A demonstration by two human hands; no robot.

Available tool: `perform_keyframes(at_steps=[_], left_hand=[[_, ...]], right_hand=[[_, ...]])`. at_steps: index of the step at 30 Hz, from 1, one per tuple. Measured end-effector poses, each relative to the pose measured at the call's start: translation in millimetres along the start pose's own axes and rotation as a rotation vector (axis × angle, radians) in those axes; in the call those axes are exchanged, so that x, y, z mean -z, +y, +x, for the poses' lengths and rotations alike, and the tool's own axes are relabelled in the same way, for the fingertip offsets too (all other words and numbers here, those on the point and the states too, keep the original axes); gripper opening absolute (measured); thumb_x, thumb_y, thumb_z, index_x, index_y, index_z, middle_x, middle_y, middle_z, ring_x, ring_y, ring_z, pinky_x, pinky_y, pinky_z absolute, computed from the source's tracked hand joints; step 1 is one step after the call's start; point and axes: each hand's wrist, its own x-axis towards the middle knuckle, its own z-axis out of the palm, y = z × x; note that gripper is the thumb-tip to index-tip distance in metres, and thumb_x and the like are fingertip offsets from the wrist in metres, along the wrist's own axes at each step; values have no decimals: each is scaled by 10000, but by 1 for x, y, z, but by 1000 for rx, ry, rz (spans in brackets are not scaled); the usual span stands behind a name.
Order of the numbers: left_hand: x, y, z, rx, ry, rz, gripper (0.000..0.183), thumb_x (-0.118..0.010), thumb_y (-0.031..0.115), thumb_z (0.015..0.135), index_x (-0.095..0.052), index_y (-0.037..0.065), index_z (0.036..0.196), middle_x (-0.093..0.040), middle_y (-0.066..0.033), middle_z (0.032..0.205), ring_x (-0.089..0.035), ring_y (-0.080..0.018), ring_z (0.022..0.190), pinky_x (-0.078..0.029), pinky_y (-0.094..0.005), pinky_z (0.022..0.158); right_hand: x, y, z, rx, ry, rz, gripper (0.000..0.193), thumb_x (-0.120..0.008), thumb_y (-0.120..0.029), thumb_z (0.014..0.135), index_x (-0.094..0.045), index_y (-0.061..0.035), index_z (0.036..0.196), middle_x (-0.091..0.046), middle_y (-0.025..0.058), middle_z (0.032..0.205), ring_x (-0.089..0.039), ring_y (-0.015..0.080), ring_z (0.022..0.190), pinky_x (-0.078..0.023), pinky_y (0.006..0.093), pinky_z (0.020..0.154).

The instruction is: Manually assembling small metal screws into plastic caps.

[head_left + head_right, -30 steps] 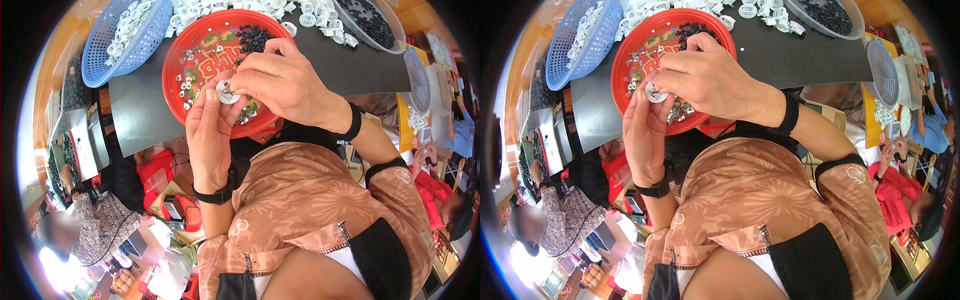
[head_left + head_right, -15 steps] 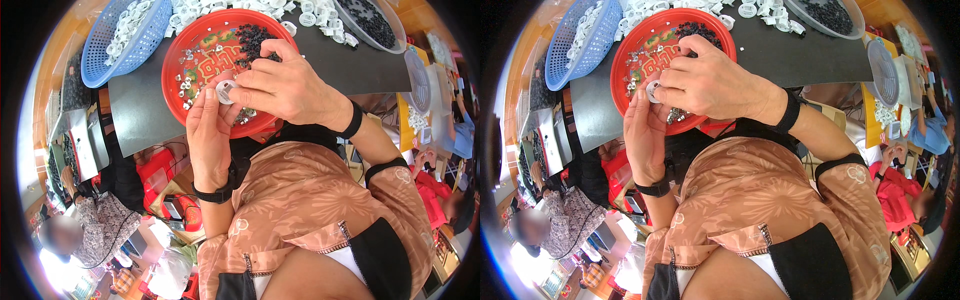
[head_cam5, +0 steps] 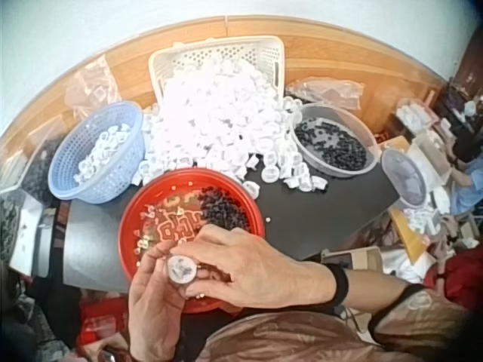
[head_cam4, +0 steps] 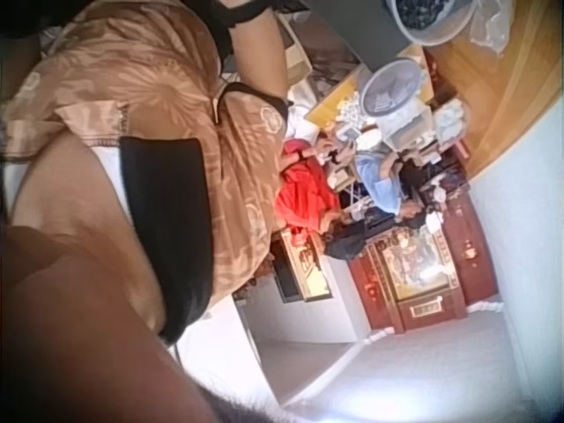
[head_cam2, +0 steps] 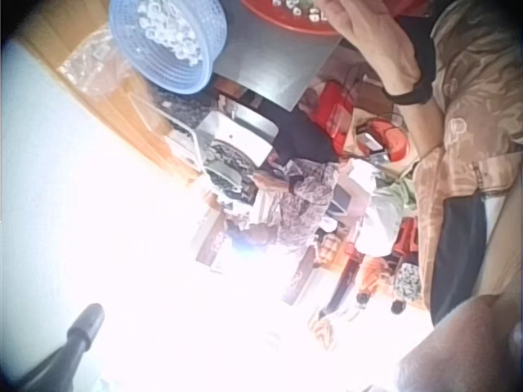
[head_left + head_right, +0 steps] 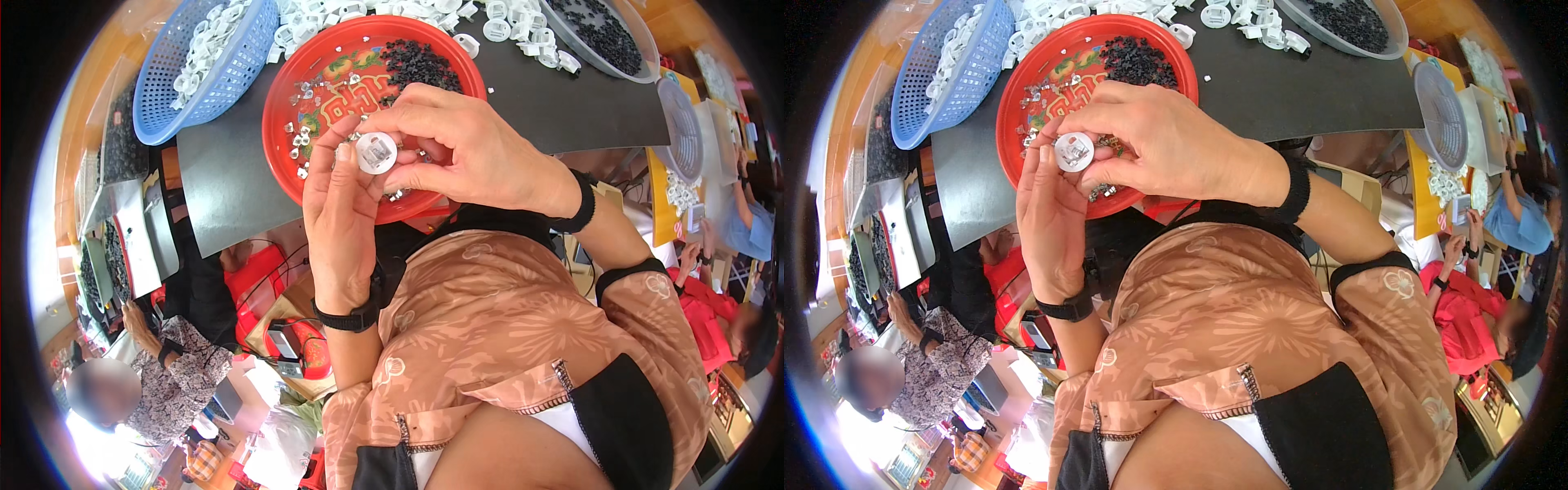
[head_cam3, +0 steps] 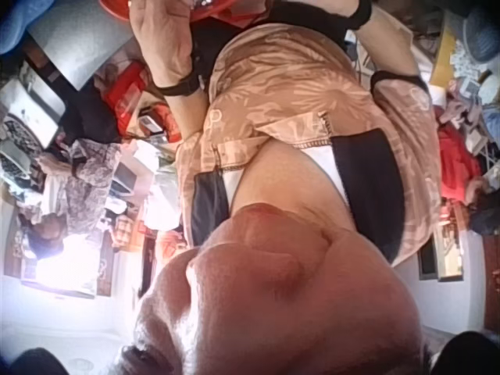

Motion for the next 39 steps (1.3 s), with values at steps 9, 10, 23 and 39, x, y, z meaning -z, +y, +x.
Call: perform_keyframes(at_steps=[9,10,23,39], left_hand=[[-8,-5,-2,-56,33,-138,304,-413,119,997,-422,-13,1271,-578,-155,1146,-605,-225,1040,-483,-342,952],[-11,-8,-3,-86,77,-148,314,-418,108,993,-420,-16,1282,-573,-153,1160,-599,-223,1053,-475,-340,961],[-6,-13,-5,-101,100,-156,387,-417,70,989,-394,-41,1358,-545,-137,1253,-543,-177,1145,-462,-312,970],[-9,-14,-2,-86,153,-120,352,-460,91,978,-455,-29,1309,-567,-132,1232,-571,-197,1114,-464,-335,981]], right_hand=[[-23,13,-2,197,300,-354,302,-717,-231,752,-631,-127,1023,-549,15,876,-549,187,733,-360,326,671],[-25,13,-2,211,363,-385,296,-716,-239,752,-630,-126,1012,-546,14,873,-543,179,727,-354,323,661],[-24,10,-7,280,355,-458,253,-706,-213,759,-622,-156,991,-544,-5,919,-519,164,752,-342,324,703],[-29,16,-2,357,394,-506,113,-619,-151,823,-630,-111,928,-514,-31,791,-492,129,716,-334,307,699]])
